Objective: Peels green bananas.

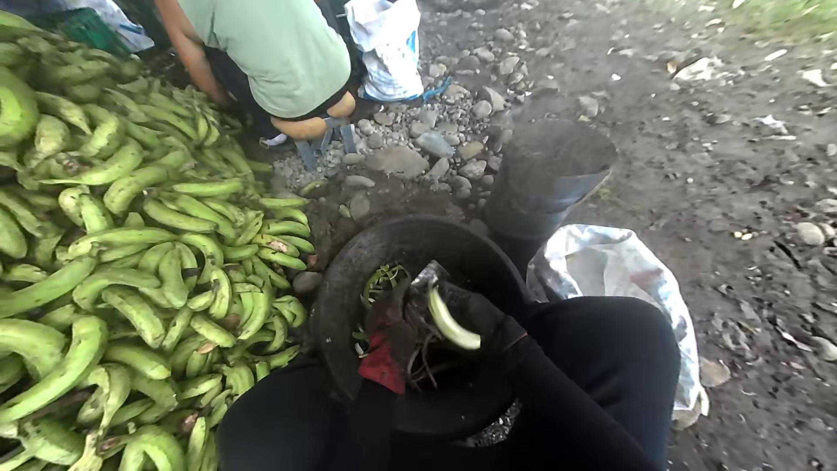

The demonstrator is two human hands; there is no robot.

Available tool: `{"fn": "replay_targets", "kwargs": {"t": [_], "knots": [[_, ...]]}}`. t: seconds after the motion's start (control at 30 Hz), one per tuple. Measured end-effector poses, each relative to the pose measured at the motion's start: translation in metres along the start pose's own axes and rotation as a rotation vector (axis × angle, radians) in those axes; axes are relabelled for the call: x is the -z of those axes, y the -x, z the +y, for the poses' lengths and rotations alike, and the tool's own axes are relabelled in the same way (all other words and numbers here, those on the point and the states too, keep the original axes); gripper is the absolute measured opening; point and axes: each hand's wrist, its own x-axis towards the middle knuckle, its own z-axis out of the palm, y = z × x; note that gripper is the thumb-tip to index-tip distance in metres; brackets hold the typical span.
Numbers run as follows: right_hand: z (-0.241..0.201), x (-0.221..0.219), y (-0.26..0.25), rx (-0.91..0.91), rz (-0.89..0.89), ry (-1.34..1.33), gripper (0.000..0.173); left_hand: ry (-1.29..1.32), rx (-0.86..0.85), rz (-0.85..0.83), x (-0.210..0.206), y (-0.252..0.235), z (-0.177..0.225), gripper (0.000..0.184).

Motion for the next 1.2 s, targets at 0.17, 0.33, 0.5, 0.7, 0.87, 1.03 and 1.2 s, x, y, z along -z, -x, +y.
{"fn": "replay_targets", "kwargs": {"t": [0.17, 0.33, 0.5, 0.7, 0.87, 1.03, 1.2], "knots": [[0.0, -0.006, -0.007, -0.007, 0.172, 0.002, 0.042, 0.174, 0.075, 0.002, 0.008, -0.001, 0.003, 0.04], [-0.011, -0.001, -0.023, 0.05, 0.503, -0.081, 0.04, 0.143, -0.151, -0.133, -0.002, 0.024, 0.017, 0.043], [-0.013, -0.002, -0.041, 0.056, 0.636, -0.25, 0.041, 0.017, -0.208, -0.03, -0.003, 0.027, 0.021, 0.047], [-0.01, -0.019, -0.045, 0.088, 0.722, 0.025, 0.036, 0.029, -0.132, 0.048, -0.001, 0.021, 0.022, 0.047], [-0.002, -0.029, -0.03, 0.151, 0.454, 0.17, 0.039, 0.093, -0.008, -0.027, 0.0, 0.003, 0.008, 0.039], [0.006, -0.017, -0.012, 0.083, -0.006, 0.348, 0.049, 0.101, 0.15, -0.152, 0.0, -0.011, -0.013, 0.038], [0.003, -0.01, -0.01, -0.147, 0.003, 0.261, 0.047, 0.152, 0.27, -0.177, 0.004, -0.009, -0.004, 0.04]]}}
